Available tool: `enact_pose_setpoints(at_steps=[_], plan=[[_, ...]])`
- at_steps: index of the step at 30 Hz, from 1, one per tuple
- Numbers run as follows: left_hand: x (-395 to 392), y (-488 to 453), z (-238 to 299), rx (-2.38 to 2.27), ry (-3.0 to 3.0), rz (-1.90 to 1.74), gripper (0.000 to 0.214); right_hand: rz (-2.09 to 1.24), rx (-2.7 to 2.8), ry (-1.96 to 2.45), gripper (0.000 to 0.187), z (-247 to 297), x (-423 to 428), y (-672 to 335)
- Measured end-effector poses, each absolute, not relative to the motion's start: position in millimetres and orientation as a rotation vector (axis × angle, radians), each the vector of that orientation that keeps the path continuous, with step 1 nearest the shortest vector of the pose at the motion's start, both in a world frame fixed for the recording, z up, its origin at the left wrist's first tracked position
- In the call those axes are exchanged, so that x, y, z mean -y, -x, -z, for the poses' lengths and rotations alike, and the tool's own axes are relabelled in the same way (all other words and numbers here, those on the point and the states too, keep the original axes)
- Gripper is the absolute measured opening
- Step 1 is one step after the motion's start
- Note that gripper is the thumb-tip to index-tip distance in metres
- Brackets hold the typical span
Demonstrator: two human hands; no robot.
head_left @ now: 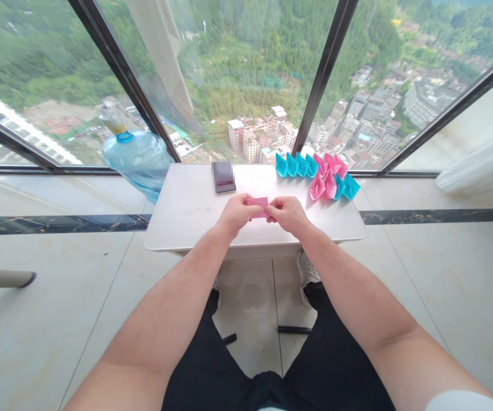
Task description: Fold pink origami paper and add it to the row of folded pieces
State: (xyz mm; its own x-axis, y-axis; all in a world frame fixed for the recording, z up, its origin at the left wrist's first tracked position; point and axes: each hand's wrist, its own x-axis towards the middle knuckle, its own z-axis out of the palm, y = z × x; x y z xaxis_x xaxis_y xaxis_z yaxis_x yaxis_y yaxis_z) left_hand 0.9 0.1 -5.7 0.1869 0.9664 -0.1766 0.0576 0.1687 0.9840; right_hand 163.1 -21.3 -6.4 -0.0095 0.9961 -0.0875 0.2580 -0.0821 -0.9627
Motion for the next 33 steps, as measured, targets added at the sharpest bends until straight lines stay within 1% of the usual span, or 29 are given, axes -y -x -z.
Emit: enact_pose_setpoints(at_steps=[4,12,14,17,22,27,30,33], plan=[[-1,2,5,-1.160,-1.323,-0.895,0.019,-1.031,1.454,1.496,0.012,9,20,-164],[-2,4,3,-1.219,-1.357,-0.988,0.016,-1.042,1.442,1.466,0.016,14,19,-164],[-1,3,3,-1.194,-1.295,-1.030,0.016,-1.093,1.398,1.410,0.016,14,20,-163],[-1,1,4,-1.120,-1.112,-1.047,0.019,-1.157,1.355,1.350,0.023,13,21,-161],[-2,2,5,-1.161,-1.057,-1.048,0.023,-1.108,1.293,1.365,0.024,15,19,-160],[0,1,6,-1.088,-0.851,-1.080,0.031,-1.177,1.189,1.337,0.027,15,19,-159],[3,-4,9,-1.065,-0.745,-1.074,0.035,-1.145,1.129,1.329,0.029,16,18,-159],[7,-9,13,-1.093,-0.793,-1.020,0.034,-1.055,1.106,1.350,0.027,17,16,-162]])
